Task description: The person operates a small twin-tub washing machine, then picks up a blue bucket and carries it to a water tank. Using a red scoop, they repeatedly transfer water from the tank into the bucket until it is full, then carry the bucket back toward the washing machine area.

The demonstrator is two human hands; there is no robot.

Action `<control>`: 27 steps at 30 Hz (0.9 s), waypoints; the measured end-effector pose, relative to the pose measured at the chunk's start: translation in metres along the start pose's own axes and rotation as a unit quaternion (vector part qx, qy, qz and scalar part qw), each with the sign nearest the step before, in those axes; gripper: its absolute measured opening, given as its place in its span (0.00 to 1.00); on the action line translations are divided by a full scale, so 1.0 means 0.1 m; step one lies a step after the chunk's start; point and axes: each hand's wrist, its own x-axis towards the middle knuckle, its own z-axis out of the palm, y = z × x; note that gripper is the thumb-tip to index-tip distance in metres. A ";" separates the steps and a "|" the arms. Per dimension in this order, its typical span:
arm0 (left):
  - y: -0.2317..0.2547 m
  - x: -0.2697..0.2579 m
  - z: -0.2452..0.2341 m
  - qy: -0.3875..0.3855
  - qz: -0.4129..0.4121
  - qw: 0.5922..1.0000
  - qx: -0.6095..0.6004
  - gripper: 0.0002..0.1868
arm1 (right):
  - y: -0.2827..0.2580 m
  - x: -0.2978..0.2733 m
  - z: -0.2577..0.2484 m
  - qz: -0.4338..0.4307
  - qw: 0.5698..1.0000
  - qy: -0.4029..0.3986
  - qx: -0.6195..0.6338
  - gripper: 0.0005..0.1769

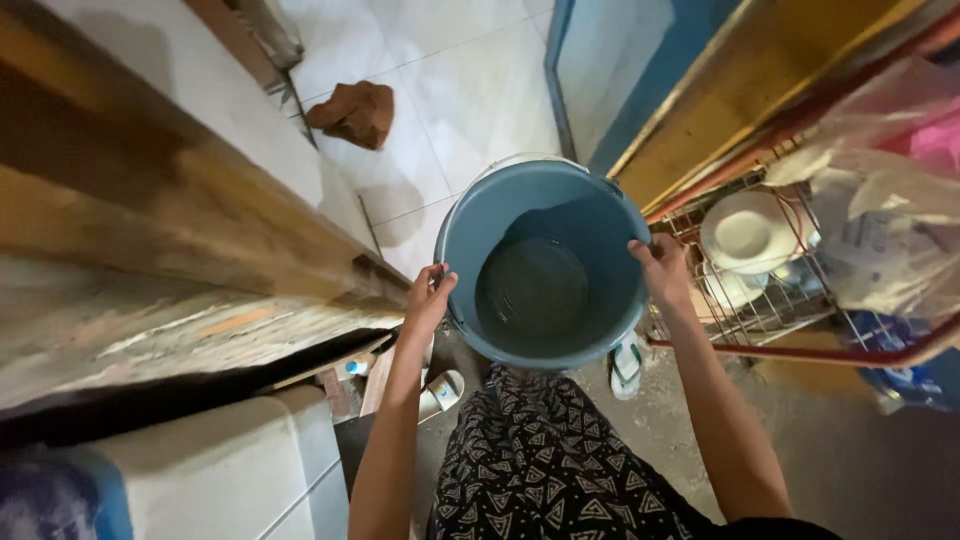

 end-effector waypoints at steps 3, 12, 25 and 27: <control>-0.03 -0.04 -0.08 -0.004 0.031 0.997 -0.076 0.25 | 0.30 0.30 0.08 0.004 0.998 -0.013 -0.061 0.19; 0.26 -0.17 -0.32 0.003 0.037 0.996 -0.086 0.23 | 0.13 0.51 0.48 -0.002 1.000 -0.023 0.006 0.18; -0.05 0.21 -0.40 0.041 0.053 0.989 -0.132 0.16 | 0.11 1.10 0.87 -0.053 0.997 -0.058 0.002 0.19; -0.18 0.32 -0.40 0.036 0.045 0.987 -0.152 0.17 | -0.04 1.04 0.92 -0.054 0.996 -0.067 0.010 0.17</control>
